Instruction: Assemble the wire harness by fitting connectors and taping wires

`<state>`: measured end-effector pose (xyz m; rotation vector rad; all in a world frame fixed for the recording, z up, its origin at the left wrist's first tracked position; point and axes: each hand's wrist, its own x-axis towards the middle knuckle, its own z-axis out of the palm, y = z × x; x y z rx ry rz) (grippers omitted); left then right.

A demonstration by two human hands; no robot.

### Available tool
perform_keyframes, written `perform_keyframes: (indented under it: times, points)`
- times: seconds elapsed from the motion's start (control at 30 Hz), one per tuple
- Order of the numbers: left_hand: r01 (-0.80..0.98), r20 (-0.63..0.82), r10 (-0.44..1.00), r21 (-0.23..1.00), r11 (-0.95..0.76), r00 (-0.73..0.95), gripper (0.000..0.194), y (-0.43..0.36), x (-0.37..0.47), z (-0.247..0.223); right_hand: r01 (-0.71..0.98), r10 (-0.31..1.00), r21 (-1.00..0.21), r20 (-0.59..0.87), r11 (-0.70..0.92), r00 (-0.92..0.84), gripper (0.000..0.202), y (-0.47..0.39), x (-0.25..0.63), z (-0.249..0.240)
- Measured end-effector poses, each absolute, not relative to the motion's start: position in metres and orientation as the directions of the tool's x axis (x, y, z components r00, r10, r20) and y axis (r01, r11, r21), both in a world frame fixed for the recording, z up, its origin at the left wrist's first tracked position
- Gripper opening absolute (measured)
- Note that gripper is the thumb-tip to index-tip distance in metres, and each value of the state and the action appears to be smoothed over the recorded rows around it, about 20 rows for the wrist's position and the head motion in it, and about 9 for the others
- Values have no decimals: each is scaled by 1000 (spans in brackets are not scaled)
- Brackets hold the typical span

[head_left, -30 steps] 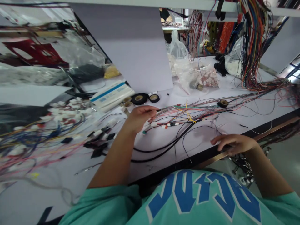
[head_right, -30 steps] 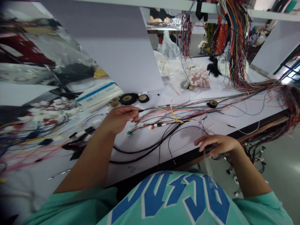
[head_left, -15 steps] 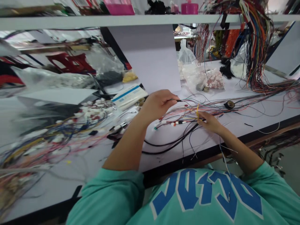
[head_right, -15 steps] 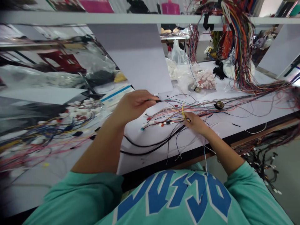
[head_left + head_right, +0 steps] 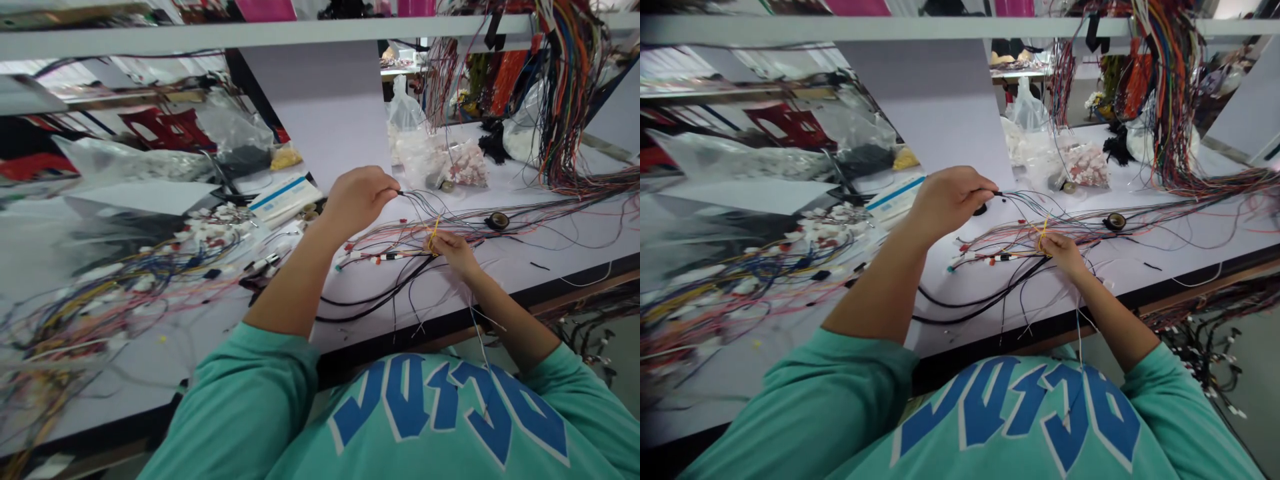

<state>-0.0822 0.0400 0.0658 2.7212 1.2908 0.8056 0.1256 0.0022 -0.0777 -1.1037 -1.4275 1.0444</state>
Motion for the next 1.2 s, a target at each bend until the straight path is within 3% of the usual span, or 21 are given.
perform_keyframes:
  times: [0.2,0.43,0.73,0.93,1.03,1.2]
  points:
    - [729,411,744,231,-644,527,26,31,-77,74,-60,1000,-998,23,24,5,36,10,125,-81]
    - [784,405,777,196,-589,483,24,38,-72,77,-80,993,-993,76,83,89,32,7,127,-81]
    - [910,267,902,147,-387,340,29,51,-74,73,-336,994,-941,-77,-47,76,27,-1,132,-80]
    - [907,254,899,135,-398,357,29,55,-88,66,-136,999,-991,-5,1,39,20,0,133,-78]
    - [880,293,875,166,-444,387,26,58,-97,61,-71,992,-995,83,76,-92,11,-3,137,-74]
    - [819,334,840,250,-516,427,24,48,-111,60,116,926,-983,90,142,-368,33,-8,143,-72]
